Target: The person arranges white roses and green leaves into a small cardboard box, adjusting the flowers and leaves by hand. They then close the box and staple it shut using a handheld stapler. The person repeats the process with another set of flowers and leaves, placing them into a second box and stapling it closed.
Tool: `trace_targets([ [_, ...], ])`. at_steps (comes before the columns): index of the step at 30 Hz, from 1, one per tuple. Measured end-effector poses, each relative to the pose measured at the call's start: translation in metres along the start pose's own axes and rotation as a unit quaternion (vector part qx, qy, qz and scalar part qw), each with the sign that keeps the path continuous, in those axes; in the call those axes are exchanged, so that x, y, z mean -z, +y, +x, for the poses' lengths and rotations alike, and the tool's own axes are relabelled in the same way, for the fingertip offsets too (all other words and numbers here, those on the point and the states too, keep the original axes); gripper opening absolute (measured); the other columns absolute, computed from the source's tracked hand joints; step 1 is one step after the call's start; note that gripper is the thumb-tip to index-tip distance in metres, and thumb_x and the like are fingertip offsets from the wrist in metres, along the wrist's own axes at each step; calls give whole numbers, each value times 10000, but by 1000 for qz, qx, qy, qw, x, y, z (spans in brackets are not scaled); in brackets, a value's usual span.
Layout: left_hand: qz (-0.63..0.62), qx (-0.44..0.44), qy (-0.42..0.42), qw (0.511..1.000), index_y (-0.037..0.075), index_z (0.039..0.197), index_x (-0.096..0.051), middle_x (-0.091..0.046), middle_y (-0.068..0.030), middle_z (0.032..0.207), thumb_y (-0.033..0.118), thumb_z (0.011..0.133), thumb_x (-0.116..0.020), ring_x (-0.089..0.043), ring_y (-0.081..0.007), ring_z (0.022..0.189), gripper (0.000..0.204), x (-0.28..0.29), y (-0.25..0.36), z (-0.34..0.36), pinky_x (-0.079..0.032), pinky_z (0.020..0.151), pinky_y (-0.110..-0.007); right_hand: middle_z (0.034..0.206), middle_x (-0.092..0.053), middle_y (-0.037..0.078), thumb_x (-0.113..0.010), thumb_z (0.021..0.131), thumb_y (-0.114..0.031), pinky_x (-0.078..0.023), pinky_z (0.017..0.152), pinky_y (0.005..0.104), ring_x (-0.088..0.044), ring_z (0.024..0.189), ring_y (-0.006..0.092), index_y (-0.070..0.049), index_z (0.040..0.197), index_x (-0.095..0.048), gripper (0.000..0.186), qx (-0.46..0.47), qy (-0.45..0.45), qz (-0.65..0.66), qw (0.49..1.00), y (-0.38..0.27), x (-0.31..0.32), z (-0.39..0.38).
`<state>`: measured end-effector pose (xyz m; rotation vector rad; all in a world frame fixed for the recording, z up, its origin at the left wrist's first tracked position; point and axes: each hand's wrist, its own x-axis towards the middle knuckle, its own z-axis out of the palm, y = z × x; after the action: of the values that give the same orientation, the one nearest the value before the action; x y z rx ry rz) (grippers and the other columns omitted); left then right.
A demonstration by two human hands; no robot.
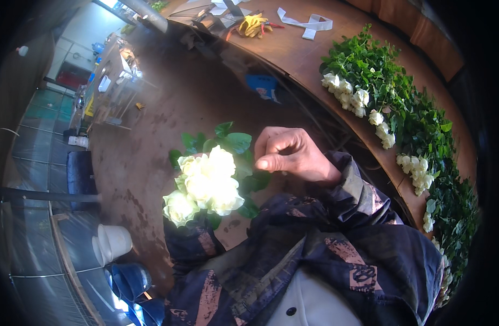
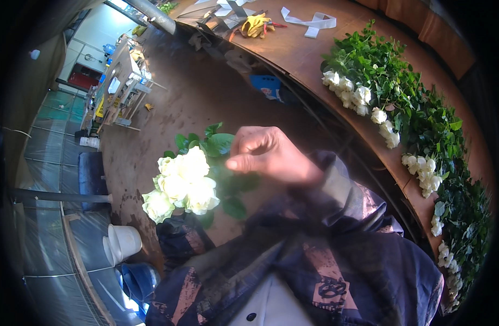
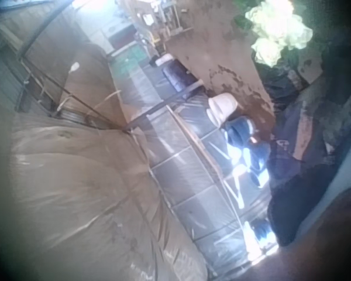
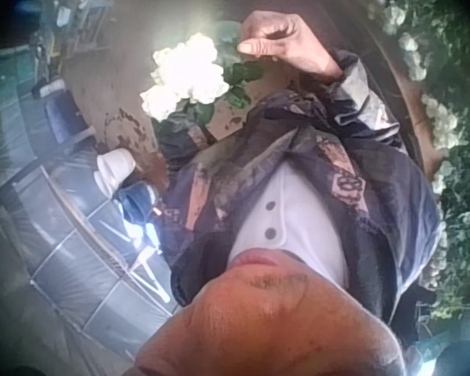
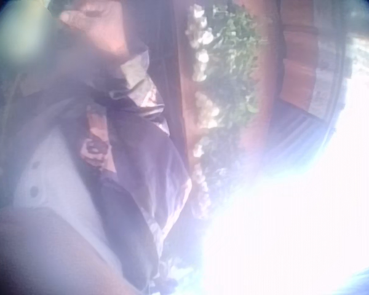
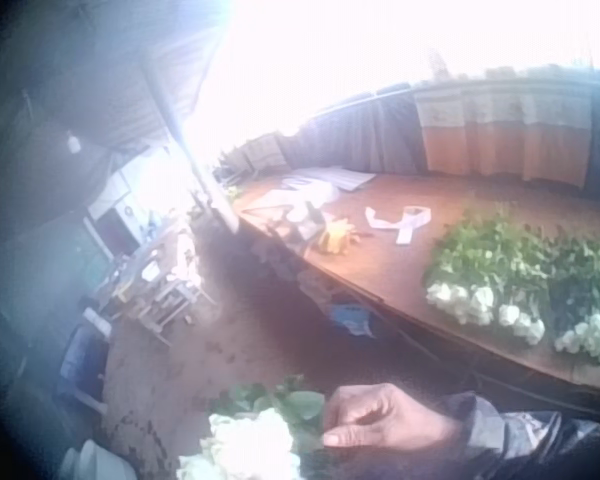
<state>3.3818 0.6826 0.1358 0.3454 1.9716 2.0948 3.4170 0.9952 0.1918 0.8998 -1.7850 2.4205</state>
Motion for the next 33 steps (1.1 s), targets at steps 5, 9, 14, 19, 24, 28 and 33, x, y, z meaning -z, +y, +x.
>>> trace_targets([
  [5, 113, -98, -4, 989, -17, 1217, -690, -700, -153, 1210, 120, 897, -802, -724, -242, 1055, 365, -11, 28, 0, -607, 864, -357, 987, -676, 30, -840, 855, 10, -531, 820, 269, -637, 948, 118, -5, 957, -734, 148, -62, 95, 80, 990, 1, -18, 1],
  [9, 167, -152, -10, 974, -11, 1204, -701, -696, -157, 1224, 115, 888, -811, -724, -250, 1069, 357, -24, 47, -1, -608, 870, -362, 980, -705, 42, -792, 910, 18, -535, 770, 263, -648, 851, 114, 16, 1028, -759, 122, -72, 95, 123, 985, -6, -24, 5],
  [14, 183, -189, -21, 965, -3, 1188, -715, -691, -163, 1241, 109, 877, -821, -724, -261, 1087, 347, -29, 56, -1, -610, 877, -368, 1000, -727, 49, -796, 912, 10, -542, 788, 257, -665, 881, 110, 11, 1076, -773, 165, -96, 69, 105, 987, -12, -30, 13],
  [19, 218, -203, -4, 955, 9, 1185, -717, -690, -158, 1243, 109, 857, -838, -724, -258, 1082, 364, -25, 49, 5, -606, 880, -372, 1011, -753, 51, -798, 917, 6, -554, 819, 258, -684, 908, 101, 14, 1094, -762, 181, -146, 76, 109, 980, -11, -29, 15],
  [24, 218, -194, -1, 957, 10, 1169, -728, -697, -156, 1215, 108, 840, -846, -727, -259, 1063, 363, -23, 48, 4, -601, 861, -367, 990, -758, 51, -803, 921, -14, -549, 781, 256, -675, 861, 95, 17, 1099, -758, 186, -126, 59, 134, 981, -8, -28, 16],
  [28, 234, -201, -11, 951, 10, 1156, -736, -702, -154, 1193, 107, 826, -852, -729, -259, 1049, 363, -27, 60, 4, -598, 847, -363, 949, -757, 56, -803, 927, -33, -539, 753, 255, -667, 824, 95, 27, 1078, -762, 167, -144, 66, 108, 981, -8, -28, 18],
  [33, 277, -231, -25, 932, 11, 1139, -747, -709, -152, 1165, 106, 809, -860, -731, -260, 1030, 362, -37, 76, 4, -594, 828, -359, 927, -756, 59, -809, 923, -45, -535, 740, 256, -667, 806, 97, 39, 1064, -763, 170, -163, 62, 95, 980, -11, -26, 21],
])
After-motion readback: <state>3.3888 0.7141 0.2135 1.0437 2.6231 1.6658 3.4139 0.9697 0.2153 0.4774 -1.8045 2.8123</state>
